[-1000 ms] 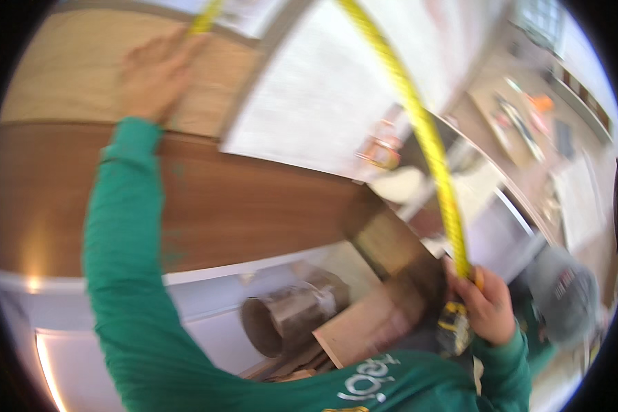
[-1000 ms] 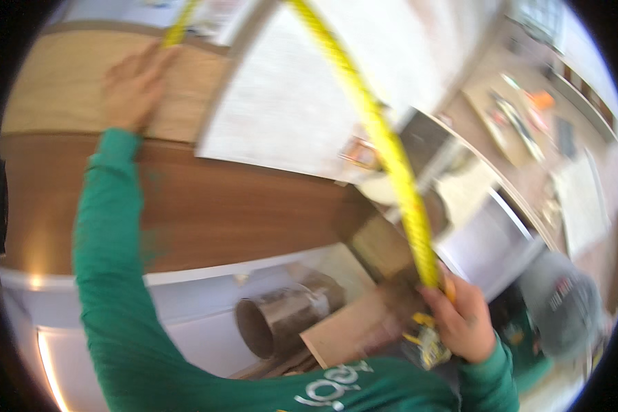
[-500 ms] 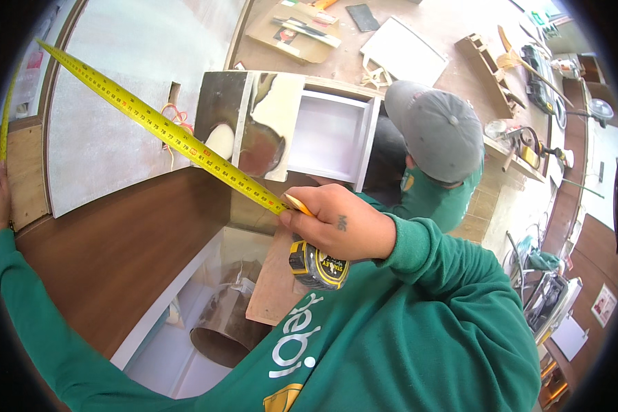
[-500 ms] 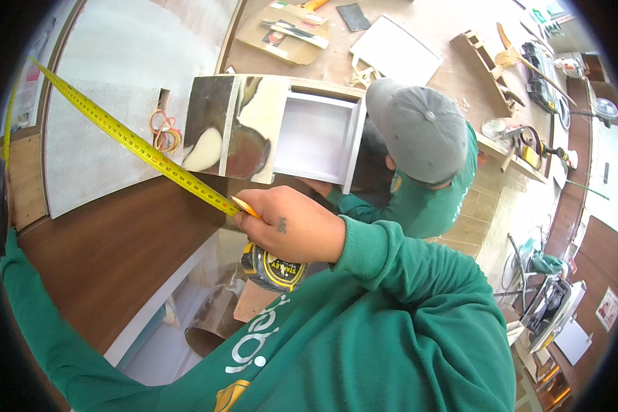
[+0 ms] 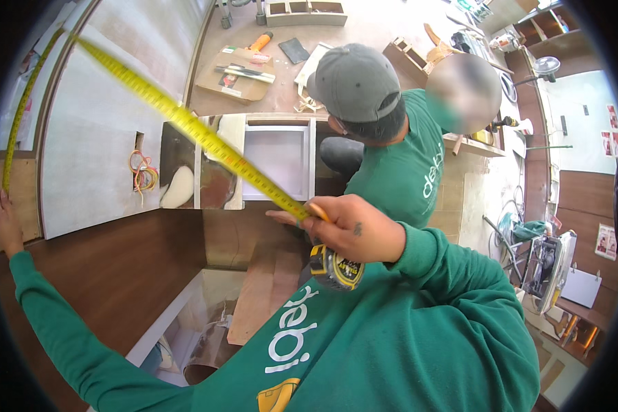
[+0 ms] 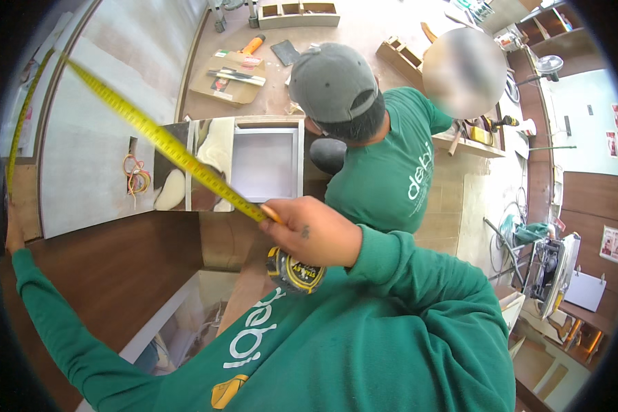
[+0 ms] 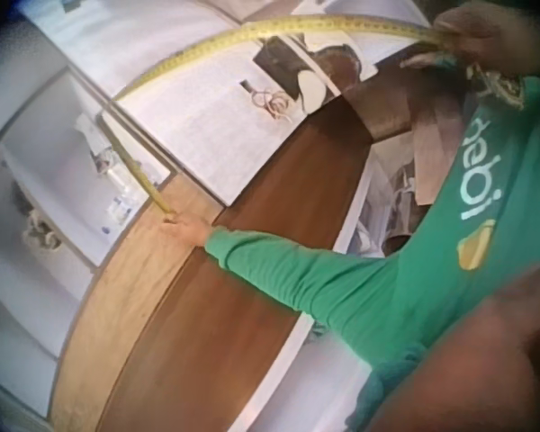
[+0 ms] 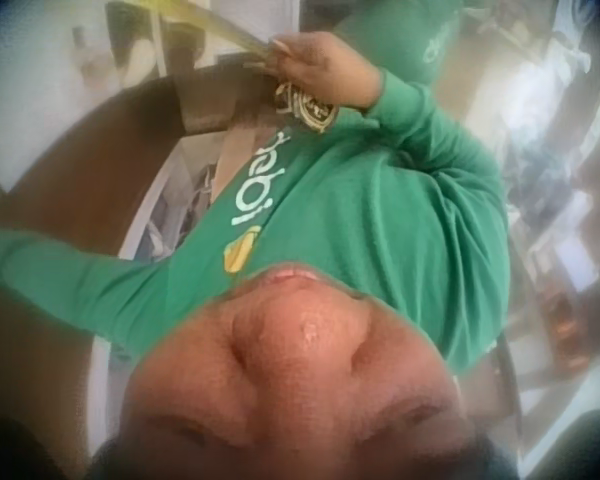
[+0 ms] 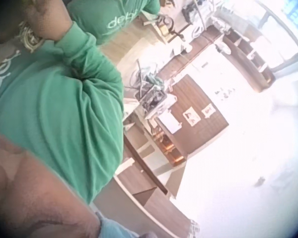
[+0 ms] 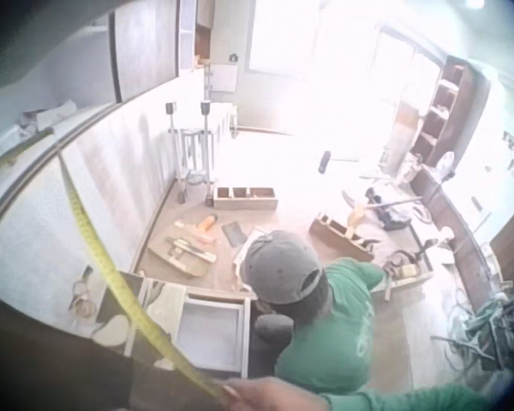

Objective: The person uses a tape measure to measure the dimensions of a white cabinet door and a wooden wall unit. They extend the tape measure across the cabinet door and then vertically along the side of the wall unit, marking measurements with a pencil.

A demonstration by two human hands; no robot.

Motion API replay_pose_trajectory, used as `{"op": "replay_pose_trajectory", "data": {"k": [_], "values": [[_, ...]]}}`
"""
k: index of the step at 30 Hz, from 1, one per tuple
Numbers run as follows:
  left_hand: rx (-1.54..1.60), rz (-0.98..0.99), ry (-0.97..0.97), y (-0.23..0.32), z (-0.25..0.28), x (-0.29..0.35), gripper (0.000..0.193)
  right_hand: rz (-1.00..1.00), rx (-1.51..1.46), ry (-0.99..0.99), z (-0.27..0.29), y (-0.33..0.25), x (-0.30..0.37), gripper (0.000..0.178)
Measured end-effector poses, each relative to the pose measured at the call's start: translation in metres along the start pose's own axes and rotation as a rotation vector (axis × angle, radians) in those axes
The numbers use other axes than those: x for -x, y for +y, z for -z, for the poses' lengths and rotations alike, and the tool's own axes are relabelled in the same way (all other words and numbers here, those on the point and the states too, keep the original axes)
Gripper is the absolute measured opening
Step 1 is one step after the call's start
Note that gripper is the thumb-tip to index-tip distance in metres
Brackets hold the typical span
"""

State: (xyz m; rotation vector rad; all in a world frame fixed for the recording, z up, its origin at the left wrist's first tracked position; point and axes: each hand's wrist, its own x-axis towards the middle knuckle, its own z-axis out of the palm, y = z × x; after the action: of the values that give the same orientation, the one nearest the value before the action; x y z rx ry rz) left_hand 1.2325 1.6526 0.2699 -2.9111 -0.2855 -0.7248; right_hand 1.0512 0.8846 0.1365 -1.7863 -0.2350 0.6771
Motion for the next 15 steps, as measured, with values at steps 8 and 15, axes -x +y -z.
{"op": "replay_pose_trajectory", "data": {"k": [8, 15], "values": [[-0.329, 0.063, -0.170, 0.108, 0.044, 0.016, 0.033, -0.040, 0.015, 0.146, 0.048, -0.031, 0.040, 0.018], [-0.843, 0.172, -0.344, 0.131, 0.102, 0.039, 0.022, 0.088, -0.086, 0.217, 0.029, -0.026, 0.026, 0.017]]}}
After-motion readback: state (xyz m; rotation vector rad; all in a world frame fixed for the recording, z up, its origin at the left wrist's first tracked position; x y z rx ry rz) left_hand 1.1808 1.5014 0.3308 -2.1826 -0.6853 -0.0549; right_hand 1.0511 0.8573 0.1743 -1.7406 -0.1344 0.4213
